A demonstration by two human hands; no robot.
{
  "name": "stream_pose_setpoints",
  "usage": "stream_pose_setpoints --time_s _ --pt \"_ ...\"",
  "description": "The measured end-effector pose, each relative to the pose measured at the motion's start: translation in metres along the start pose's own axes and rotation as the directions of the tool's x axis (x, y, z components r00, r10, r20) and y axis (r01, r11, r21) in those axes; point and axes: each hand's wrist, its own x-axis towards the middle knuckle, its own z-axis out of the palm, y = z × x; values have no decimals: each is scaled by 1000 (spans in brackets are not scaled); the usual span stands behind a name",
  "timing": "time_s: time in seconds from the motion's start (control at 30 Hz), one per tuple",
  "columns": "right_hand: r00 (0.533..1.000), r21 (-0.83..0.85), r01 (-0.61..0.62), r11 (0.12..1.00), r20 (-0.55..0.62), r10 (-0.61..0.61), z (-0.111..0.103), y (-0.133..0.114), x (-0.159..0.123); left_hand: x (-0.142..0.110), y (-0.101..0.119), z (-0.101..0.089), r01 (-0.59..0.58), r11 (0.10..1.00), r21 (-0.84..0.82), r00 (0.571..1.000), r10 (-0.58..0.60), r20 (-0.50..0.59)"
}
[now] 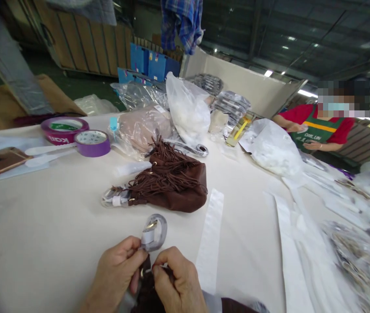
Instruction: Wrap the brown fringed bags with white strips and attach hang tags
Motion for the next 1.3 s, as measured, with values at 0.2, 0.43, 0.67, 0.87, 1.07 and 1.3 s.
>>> stream_pose_setpoints --time_s 0.2,0.43,0.67,0.87,1.07,1.3 --pt "990 13 131 991 59 -132 -5 5 -1 -2 3 3 64 994 -85 998 -65 -8" --pt "977 -2 211 977 18 -211 -3 7 2 -4 8 4 88 992 -92 995 -92 -34" --pt "963 -28 266 964 57 -264 -4 6 5 -7 12 5 53 995 -86 995 -60 -76" --pt "958 -150 283 947 84 -273 -2 -2 9 1 -1 4 29 999 -30 999 -29 -27" --pt "958 -494 266 828 37 -286 12 -3 1 3 -2 3 3 1000 8 1000 -3 -22" --pt "995 -269 66 961 -57 -84 14 -6 3 7 10 -15 -54 992 111 965 23 260"
